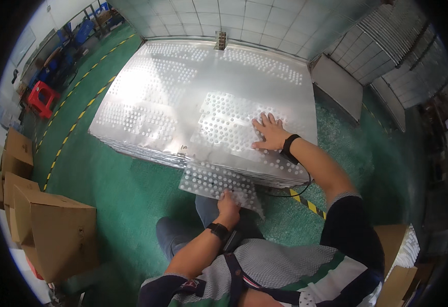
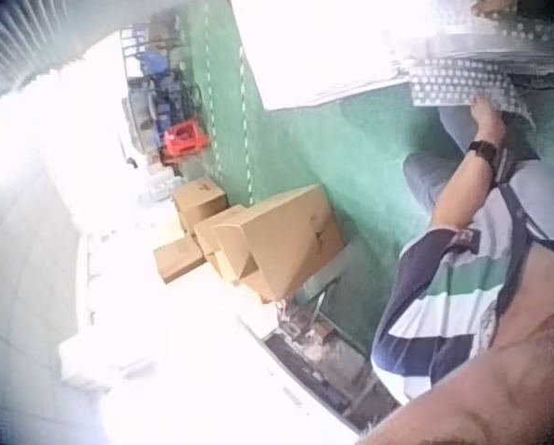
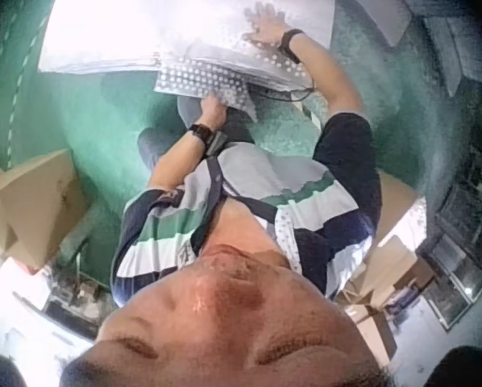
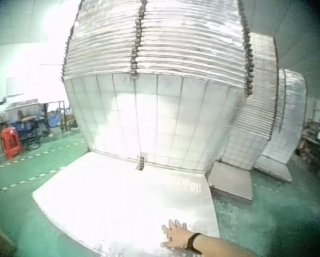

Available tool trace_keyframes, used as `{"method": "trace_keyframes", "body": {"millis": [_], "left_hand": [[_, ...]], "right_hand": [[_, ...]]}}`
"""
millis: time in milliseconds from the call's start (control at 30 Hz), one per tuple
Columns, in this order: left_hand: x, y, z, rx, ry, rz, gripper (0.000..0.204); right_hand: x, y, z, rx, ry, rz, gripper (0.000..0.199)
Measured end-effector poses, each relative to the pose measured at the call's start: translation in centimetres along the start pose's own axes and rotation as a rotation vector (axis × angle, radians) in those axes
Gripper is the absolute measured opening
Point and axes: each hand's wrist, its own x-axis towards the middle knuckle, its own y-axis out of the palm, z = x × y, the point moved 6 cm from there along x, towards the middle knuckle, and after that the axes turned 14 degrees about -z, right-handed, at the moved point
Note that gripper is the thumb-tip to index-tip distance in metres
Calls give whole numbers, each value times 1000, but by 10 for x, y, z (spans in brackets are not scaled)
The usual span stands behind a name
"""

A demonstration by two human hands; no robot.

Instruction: Picking up bubble-textured protective plastic sheets from a stack and placing them into a cardboard box.

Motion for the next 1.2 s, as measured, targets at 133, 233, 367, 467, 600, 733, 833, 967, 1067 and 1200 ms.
{"method": "trace_keyframes", "body": {"millis": [133, 233, 367, 467, 600, 733, 833, 967, 1067, 1200], "left_hand": [[-18, 18, -8, -72, -147, 267, 53], [-45, 30, -16, -42, -180, 419, 70], [-30, 29, -17, 33, -119, 404, 63], [-26, 27, -24, -32, -69, 285, 52], [-4, 7, -25, -41, -133, 187, 44], [-19, 0, -52, -88, -187, 326, 41], [-29, -3, -59, -141, -310, 408, 44], [-40, 2, -65, -110, -339, 618, 46], [-57, 4, -84, -11, -138, 700, 45], [-49, -6, -96, -51, -55, 605, 40]], "right_hand": [[-31, 3, 29, -22, -117, 44, 93], [-59, 7, 57, -29, -146, 53, 92], [-66, 2, 67, -54, -166, 5, 91], [-77, 3, 81, -23, -197, 2, 91], [-81, 5, 77, 94, -169, -11, 87], [-79, -5, 59, 15, 106, -81, 78], [-81, -10, 81, -128, 32, -259, 66], [-91, -11, 131, 490, -148, -196, 41], [-96, -22, 150, 695, -55, -155, 43], [-86, -21, 113, 712, 68, -142, 58]]}}
